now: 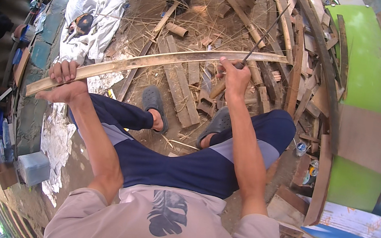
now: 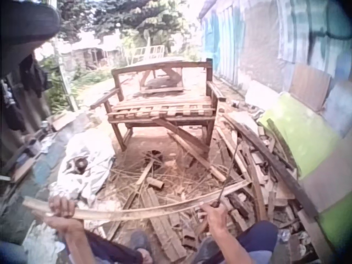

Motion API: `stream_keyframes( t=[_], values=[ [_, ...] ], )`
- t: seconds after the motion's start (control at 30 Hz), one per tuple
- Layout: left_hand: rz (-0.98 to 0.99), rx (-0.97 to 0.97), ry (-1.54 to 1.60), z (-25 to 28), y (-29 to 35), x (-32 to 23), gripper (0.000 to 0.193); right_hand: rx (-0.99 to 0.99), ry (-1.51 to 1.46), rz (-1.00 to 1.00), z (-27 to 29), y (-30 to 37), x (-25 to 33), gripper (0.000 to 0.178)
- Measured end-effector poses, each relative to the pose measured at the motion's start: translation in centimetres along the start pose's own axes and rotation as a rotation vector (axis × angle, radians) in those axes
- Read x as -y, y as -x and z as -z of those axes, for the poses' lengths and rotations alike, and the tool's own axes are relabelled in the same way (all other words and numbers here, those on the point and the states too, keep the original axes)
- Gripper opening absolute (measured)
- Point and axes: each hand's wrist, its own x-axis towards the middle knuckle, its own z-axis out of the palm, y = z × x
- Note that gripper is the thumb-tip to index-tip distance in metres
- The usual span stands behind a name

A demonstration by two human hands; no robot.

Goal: The person sits on the ground and uses a knife to shave and smooth a long bamboo stick. They repeatedly scrape along the length of the stick, rotating it to work different sides and remove splinters.

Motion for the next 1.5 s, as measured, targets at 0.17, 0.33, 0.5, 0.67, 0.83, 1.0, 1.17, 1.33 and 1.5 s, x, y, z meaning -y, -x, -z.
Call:
stream_keyframes(
  t=[0.17, 0.33, 0.5, 0.67, 0.83, 1.0, 1.17, 1.33, 1.5],
  values=[
    [-0.142, -0.161, -0.159, -2.2, 1.2, -2.2, 0.075, 0.080, 0.066, -0.148, -1.2, -0.1, -1.5, 0.018],
    [-0.317, -0.286, -0.338, -3.0, 1.3, -3.8, 0.074, 0.153, 0.092, -0.221, -1.3, 0.0, -2.3, 0.022],
    [-0.476, -0.262, -0.470, -3.5, 1.8, -5.4, 0.073, 0.148, 0.118, -0.198, -1.0, 0.1, -2.3, 0.023],
    [-0.564, -0.201, -0.541, -5.1, 2.7, -6.9, 0.073, 0.143, 0.165, -0.206, -0.7, 0.1, -2.3, 0.024],
    [-0.558, -0.171, -0.562, -5.8, 3.3, -6.8, 0.073, 0.152, 0.241, -0.209, -1.1, 0.5, -2.3, 0.022],
    [-0.560, -0.121, -0.582, -4.5, 3.8, -5.7, 0.072, 0.300, 0.349, -0.204, -1.1, 1.3, -2.7, 0.024],
    [-0.346, 0.213, -0.317, -2.5, 4.1, -5.8, 0.078, 0.468, 0.783, -0.103, -2.3, 3.7, -1.8, 0.038],
    [-0.201, 0.404, -0.215, 1.1, 4.4, -3.7, 0.092, 0.695, 0.940, 0.112, -4.9, 10.9, -1.8, 0.047],
    [-0.373, 0.129, -0.383, 1.3, 5.3, -2.8, 0.085, 0.878, 0.811, 0.252, -7.1, 17.5, -0.7, 0.042]
  ],
)
